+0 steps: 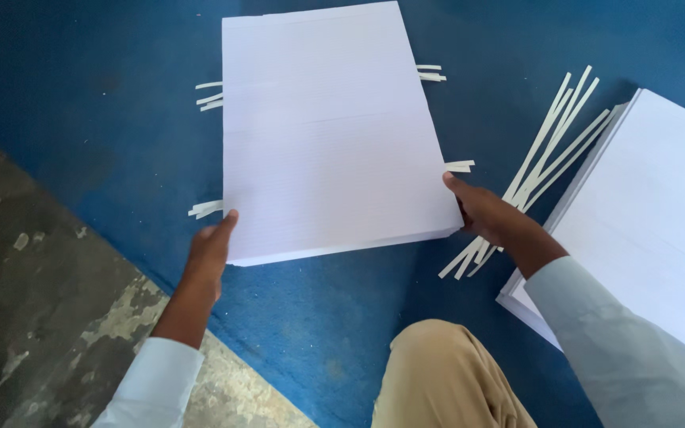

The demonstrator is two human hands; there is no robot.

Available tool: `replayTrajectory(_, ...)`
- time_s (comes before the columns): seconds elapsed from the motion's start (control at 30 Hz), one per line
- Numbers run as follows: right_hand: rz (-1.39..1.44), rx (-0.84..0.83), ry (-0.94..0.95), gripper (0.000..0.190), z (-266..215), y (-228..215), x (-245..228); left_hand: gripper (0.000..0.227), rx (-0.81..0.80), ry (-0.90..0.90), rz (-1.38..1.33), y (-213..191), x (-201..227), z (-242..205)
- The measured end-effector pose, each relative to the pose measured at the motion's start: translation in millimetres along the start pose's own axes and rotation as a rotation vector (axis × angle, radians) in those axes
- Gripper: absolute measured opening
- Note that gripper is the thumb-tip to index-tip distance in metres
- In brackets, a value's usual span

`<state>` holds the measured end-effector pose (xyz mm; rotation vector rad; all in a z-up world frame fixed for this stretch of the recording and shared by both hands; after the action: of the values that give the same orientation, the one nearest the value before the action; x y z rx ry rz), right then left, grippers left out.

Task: The person folds a stack of lined paper in half, aligns the edges, and places the folded stack on the floor. They then position two white plastic strips across the folded edge and press them into place.

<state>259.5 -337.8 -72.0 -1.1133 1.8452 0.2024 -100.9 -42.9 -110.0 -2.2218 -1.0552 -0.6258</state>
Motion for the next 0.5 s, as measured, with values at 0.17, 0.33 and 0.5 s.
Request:
replayTrajectory(0.17,0.118,-0.025,0.011,0.083,-1.0,11.1,6.3,0.091,-0.146,-0.05,-0.029,16.8,-0.7,2.8)
replayTrajectory(0.33,0.104,0.003,0.069,0.079,-4.7,11.2,12.3,0.085,-0.228,-0.039,-0.03,22.1,-4.5,15.7)
replayTrajectory(0.5,0.049,-0.031,0.08,0.079,-6.9,14.1,8.0,0.079,-0.181,0.018,0.141,24.0,-11.6,30.8)
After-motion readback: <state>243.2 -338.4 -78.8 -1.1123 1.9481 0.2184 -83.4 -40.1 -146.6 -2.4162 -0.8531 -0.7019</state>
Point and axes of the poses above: each hand's wrist, its own z-axis towards the middle knuckle, its own y-axis out of the palm, x = y × z, the point moved 10 cm from there along z, towards the middle knuckle, and after that the axes turned 8 degrees about -y, right-handed, at the moved point
